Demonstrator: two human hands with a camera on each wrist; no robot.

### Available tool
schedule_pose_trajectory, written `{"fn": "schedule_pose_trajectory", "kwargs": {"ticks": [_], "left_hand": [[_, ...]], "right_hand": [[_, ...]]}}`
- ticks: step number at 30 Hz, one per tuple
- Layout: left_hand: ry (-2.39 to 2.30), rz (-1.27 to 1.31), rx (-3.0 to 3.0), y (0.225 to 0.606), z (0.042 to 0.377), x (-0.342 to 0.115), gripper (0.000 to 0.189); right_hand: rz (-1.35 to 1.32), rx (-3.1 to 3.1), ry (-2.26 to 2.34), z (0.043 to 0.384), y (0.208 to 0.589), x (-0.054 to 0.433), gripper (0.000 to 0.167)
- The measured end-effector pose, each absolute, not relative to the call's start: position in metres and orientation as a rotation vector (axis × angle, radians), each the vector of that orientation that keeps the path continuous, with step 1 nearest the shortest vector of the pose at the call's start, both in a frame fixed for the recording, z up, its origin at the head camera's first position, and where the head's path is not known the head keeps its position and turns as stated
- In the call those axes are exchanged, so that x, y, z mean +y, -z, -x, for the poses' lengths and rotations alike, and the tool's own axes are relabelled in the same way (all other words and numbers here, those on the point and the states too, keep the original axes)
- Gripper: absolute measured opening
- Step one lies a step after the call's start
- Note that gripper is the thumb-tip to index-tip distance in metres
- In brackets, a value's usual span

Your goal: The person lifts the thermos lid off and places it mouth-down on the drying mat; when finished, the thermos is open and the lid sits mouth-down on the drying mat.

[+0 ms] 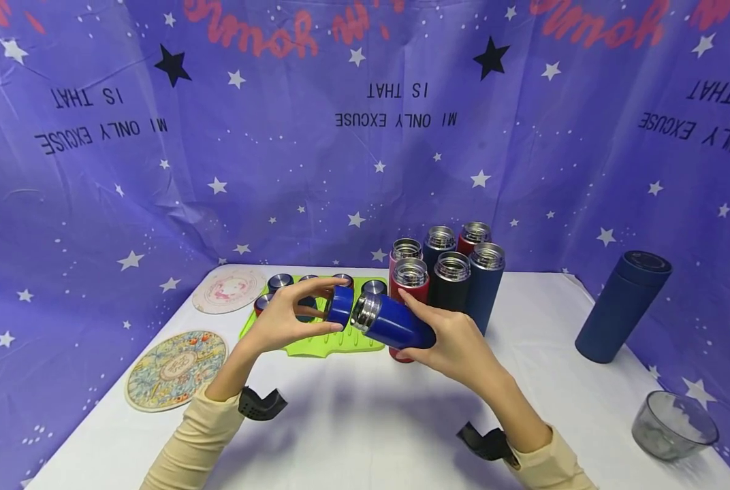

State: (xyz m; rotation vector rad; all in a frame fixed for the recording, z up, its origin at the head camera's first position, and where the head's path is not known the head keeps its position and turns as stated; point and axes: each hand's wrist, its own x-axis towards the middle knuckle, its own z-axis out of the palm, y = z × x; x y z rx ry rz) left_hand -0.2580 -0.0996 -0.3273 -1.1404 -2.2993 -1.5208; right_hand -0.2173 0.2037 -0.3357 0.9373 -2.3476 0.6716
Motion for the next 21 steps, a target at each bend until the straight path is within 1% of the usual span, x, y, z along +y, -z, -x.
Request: {"fn": "schedule_pose_trajectory", "kwargs": {"ticks": [7,14,21], "left_hand": [[1.414,1.073,-2.369,0.331,0.261,-0.104,0.066],[1.300,1.061,-2.434,0.340,0.275,-0.109,0.063],[1.232,1.001,-2.514,0.349,0.291,-0.112,0.065]], "right_hand": [[-0.864,-2.330,-0.803,0.221,0.333,0.213,0.079],[-0.716,-2.361,-0.994,0.218,0.335,0.232,0.079],[-0.485,-2.379,-1.161,0.209,0.336,0.247,0.080]]}}
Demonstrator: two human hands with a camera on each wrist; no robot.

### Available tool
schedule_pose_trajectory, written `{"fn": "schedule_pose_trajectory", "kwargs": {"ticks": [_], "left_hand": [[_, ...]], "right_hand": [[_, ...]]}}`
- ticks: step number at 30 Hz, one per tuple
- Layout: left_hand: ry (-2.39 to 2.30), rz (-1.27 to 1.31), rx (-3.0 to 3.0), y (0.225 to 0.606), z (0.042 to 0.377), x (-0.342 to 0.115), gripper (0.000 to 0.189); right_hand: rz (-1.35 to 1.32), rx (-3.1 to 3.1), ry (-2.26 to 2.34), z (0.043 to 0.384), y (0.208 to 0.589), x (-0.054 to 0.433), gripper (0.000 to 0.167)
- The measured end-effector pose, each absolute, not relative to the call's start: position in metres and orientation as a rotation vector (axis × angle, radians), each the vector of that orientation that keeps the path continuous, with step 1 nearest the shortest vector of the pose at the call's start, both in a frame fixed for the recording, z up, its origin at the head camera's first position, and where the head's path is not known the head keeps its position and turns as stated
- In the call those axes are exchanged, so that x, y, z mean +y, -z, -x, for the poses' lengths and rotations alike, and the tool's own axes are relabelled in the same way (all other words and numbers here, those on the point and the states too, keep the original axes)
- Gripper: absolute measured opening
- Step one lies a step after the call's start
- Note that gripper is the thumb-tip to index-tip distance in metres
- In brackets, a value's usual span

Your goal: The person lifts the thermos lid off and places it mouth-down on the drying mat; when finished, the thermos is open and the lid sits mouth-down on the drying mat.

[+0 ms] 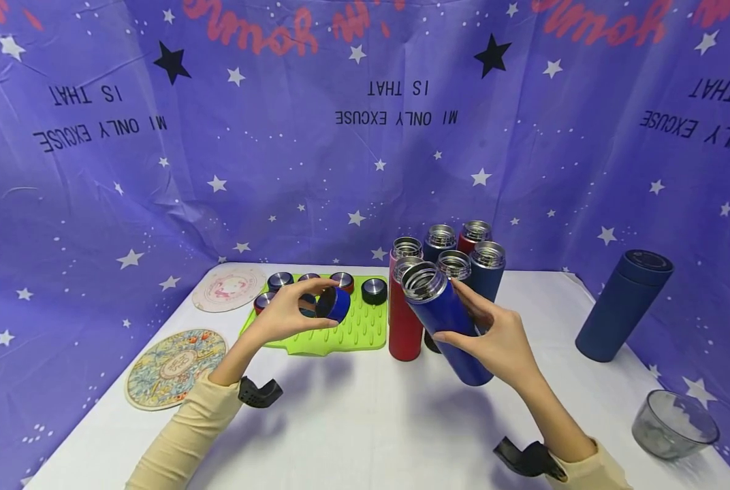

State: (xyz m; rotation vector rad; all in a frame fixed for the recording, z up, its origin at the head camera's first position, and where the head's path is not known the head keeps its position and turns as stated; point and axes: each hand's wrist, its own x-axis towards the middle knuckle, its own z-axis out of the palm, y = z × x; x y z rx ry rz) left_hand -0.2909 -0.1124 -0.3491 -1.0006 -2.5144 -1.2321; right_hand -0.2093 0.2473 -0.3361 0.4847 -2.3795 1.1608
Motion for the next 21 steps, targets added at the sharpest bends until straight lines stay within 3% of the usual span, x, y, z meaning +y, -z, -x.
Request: {"fn": "schedule_pose_trajectory", "kwargs": {"ticks": [21], "left_hand": [[0.927,0.855,-2.699,0.395,0.349,-0.104,0.070]], "right_hand": [[-0.148,-2.127,-1.409,0.211,0.339,0.305,0.073]]}}
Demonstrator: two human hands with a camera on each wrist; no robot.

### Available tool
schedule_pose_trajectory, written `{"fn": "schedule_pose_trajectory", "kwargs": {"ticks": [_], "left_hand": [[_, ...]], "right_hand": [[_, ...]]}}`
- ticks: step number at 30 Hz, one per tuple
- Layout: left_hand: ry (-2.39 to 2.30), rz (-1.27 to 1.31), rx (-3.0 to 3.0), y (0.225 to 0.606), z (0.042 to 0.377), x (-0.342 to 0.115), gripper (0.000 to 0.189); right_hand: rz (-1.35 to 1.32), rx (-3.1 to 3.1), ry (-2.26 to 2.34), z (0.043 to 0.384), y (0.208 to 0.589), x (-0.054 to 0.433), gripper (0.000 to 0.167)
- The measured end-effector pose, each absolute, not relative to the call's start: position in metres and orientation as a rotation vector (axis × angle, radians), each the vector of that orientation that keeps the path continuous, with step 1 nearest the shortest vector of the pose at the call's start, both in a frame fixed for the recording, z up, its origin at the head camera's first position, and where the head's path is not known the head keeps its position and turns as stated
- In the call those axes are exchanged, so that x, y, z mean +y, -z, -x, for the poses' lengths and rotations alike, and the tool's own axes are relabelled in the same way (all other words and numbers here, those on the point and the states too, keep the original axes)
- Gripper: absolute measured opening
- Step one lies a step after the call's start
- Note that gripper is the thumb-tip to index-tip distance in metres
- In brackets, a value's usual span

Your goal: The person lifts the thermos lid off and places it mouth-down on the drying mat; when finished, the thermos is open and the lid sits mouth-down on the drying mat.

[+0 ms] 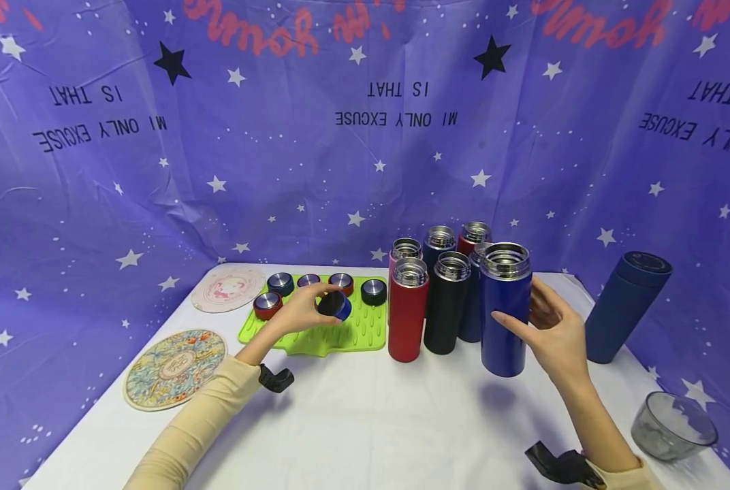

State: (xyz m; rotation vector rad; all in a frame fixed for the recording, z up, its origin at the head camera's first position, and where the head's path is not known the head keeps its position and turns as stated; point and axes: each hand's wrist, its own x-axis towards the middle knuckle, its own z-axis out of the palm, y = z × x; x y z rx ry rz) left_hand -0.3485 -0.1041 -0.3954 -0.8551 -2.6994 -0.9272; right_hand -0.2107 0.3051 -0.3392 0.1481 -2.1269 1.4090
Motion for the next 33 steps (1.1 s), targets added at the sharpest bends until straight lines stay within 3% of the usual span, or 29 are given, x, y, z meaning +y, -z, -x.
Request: {"fn": "schedule_pose_trajectory", "kwargs": {"ticks": [10,33], "left_hand": [[0.784,0.806,-2.770,0.412,0.370,-0.100,0.066],[0.771,0.738,-2.816,0.430,0.381,-0.101,0.070]], "right_hand": [[-0.125,-1.709,-1.768,0.223,0.338,0.328,0.071],[0.155,-1.717,-1.795,0.300,0.344,0.364,0.076]]}}
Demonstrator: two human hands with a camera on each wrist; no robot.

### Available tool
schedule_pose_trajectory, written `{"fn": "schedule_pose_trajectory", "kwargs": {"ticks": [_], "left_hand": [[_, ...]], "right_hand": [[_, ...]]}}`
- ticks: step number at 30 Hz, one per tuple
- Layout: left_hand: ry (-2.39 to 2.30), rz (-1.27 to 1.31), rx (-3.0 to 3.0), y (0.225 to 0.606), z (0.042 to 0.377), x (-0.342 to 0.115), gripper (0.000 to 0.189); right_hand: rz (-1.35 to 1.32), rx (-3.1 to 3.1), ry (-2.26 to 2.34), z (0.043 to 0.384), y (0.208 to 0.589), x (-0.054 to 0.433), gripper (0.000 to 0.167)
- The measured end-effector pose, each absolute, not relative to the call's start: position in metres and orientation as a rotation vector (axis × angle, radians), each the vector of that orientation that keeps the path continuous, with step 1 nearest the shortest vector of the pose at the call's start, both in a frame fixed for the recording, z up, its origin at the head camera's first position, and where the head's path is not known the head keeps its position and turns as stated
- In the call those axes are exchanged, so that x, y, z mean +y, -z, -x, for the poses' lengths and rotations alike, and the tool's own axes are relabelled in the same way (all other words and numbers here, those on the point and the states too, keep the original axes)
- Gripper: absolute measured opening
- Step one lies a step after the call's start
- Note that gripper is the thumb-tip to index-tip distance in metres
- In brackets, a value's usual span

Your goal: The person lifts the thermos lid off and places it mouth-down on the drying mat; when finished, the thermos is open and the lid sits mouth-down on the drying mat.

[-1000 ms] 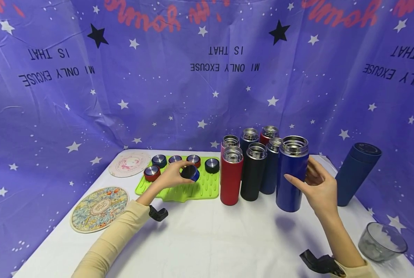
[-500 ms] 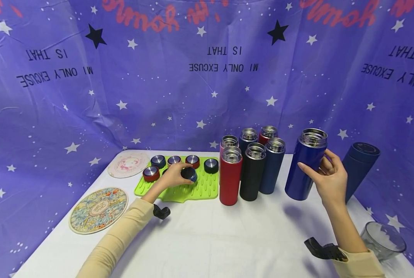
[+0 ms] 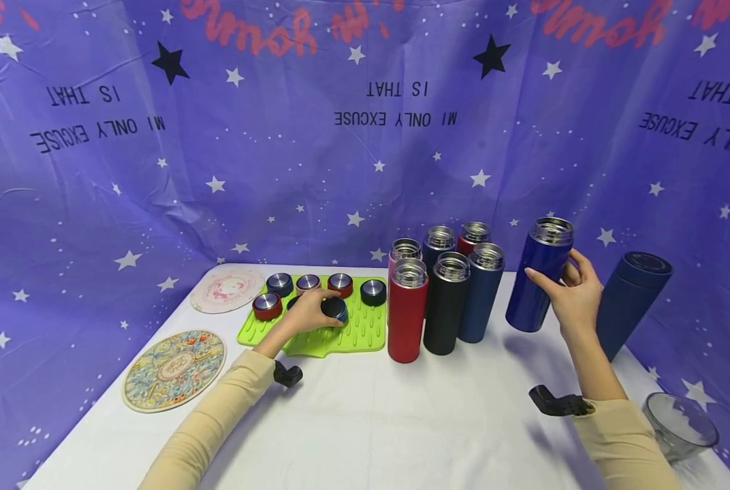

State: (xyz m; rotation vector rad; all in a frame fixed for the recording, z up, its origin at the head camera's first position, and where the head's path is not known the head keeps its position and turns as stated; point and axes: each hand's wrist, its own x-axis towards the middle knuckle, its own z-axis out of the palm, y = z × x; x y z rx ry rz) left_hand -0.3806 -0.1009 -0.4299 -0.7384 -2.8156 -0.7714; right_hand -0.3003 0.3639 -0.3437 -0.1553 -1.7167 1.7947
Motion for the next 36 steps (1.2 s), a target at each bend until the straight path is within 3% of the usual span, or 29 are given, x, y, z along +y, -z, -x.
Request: {"fn": "schedule_pose_trajectory", "kwargs": {"ticks": [19,36], "left_hand": [[0.742,0.700,-2.870,0.432,0.379,-0.097,0.079],[0.725,0.714,-2.873,0.434,0.381,-0.097,0.078]], "right_hand": [[0.356,-1.979,-1.557,0.370,0.386,0.369,0.083],[0.320,-2.009,-1.448,0.378,0.402,0.367,0.079]]}}
